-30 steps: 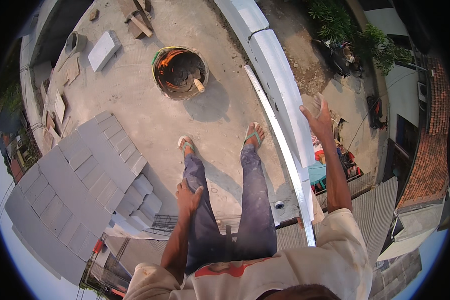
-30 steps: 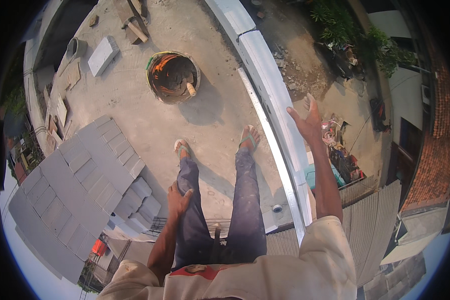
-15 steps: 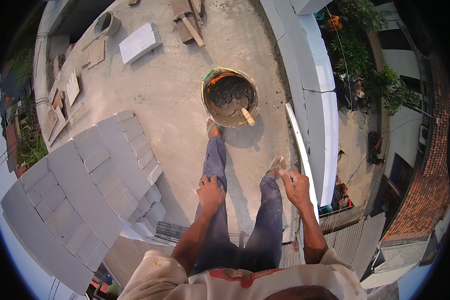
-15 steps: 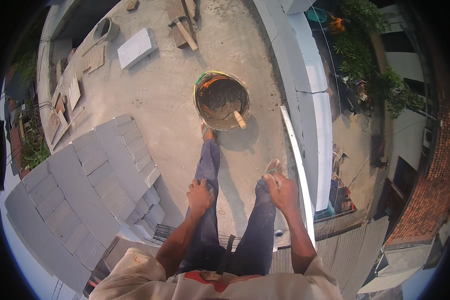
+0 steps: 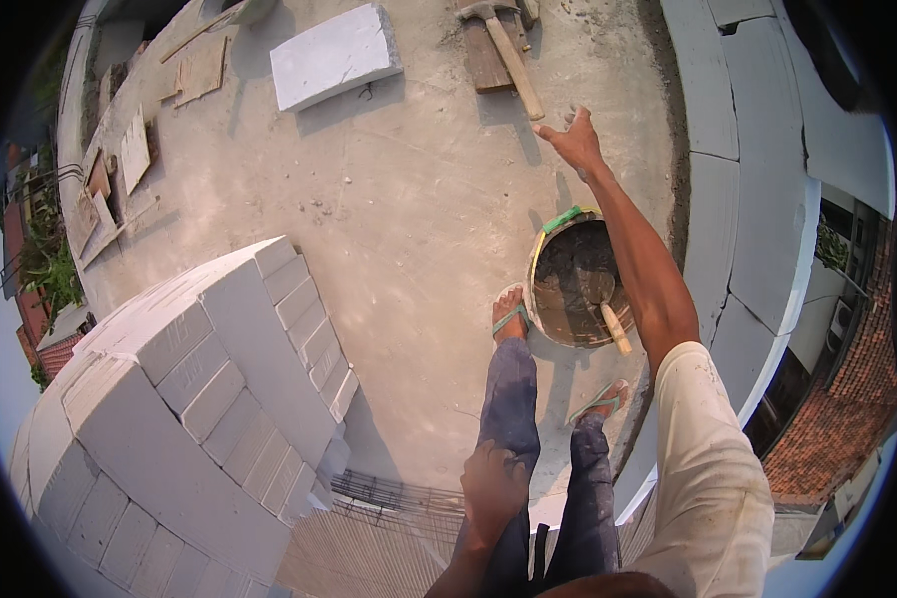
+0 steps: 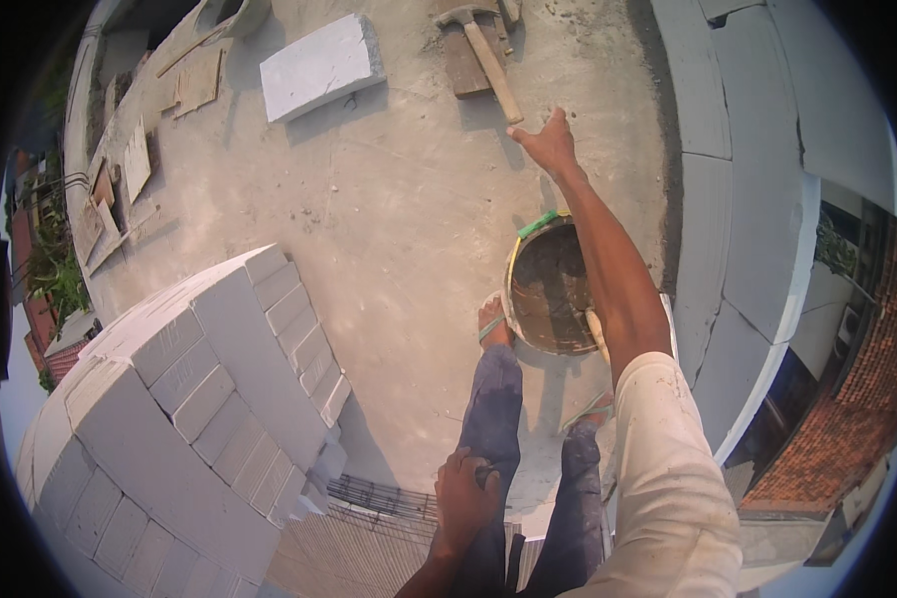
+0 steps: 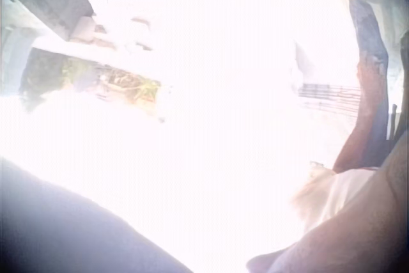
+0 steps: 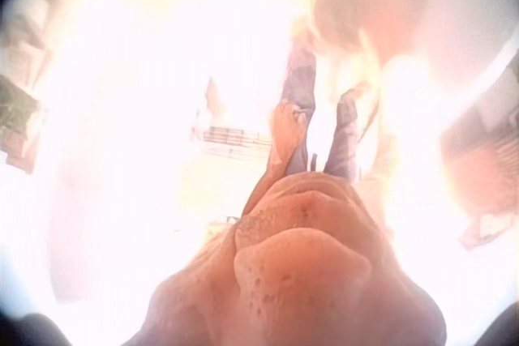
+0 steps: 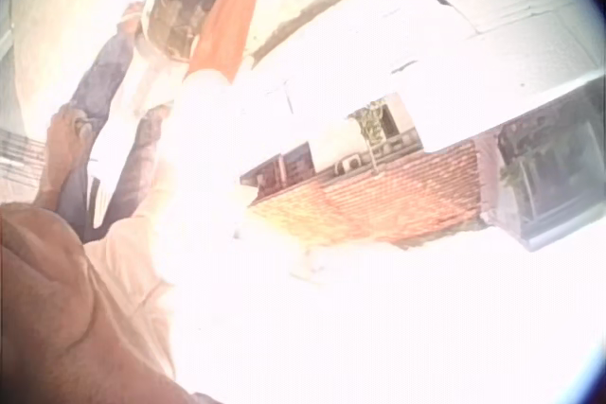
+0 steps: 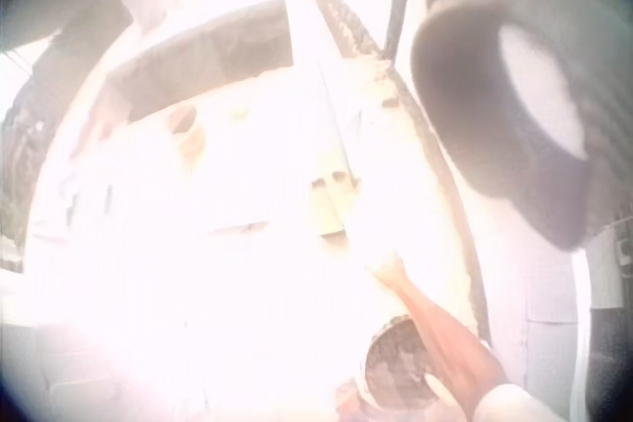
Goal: The person constructs a wall on a rooftop using white blocks. They scoop mortar from a bucket with a trowel, apply it to the wall, and place blocks one by one, tapping them into position. The person also mixes mortar in the bucket and pours water into it during the process.
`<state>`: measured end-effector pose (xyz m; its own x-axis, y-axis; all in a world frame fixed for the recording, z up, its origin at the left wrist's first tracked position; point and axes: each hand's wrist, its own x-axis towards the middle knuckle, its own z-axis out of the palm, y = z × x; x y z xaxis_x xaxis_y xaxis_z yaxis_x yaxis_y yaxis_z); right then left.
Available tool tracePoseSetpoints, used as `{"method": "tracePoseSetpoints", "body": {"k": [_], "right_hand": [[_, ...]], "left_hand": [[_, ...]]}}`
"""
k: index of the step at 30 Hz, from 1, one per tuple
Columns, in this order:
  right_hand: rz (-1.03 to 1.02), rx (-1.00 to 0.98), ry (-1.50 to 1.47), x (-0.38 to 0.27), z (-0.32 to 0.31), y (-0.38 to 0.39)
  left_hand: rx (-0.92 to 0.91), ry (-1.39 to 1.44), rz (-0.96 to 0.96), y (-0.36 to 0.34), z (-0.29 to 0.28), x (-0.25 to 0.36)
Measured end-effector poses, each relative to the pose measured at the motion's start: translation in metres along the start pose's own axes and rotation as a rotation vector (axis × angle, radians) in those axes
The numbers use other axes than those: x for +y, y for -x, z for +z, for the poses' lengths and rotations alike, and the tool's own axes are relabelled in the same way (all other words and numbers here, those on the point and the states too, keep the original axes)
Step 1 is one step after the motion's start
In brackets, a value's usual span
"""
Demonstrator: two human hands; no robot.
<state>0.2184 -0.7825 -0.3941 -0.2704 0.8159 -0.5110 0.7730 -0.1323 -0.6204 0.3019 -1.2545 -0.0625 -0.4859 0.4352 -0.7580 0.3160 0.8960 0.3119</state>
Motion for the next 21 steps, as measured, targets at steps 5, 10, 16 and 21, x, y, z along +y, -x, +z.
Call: {"method": "tracePoseSetpoints", "body": {"k": [5,10,16,21], "right_hand": [[0.049,-0.072,0.006,-0.014,0.055,-0.05],[0.111,-0.228,-0.232,-0.068,0.042,-0.05],[0.242,-0.418,-0.819,-0.121,-0.006,0.042],[0.04,-0.53,-0.607,-0.023,-0.068,0.29]], "left_hand": [[0.09,0.072,0.012,-0.01,-0.005,-0.006],[0.001,0.059,-0.069,-0.011,-0.003,-0.013],[-0.009,-0.053,0.103,-0.01,-0.001,-0.011],[-0.136,-0.05,0.025,-0.012,-0.002,0.012]]}}
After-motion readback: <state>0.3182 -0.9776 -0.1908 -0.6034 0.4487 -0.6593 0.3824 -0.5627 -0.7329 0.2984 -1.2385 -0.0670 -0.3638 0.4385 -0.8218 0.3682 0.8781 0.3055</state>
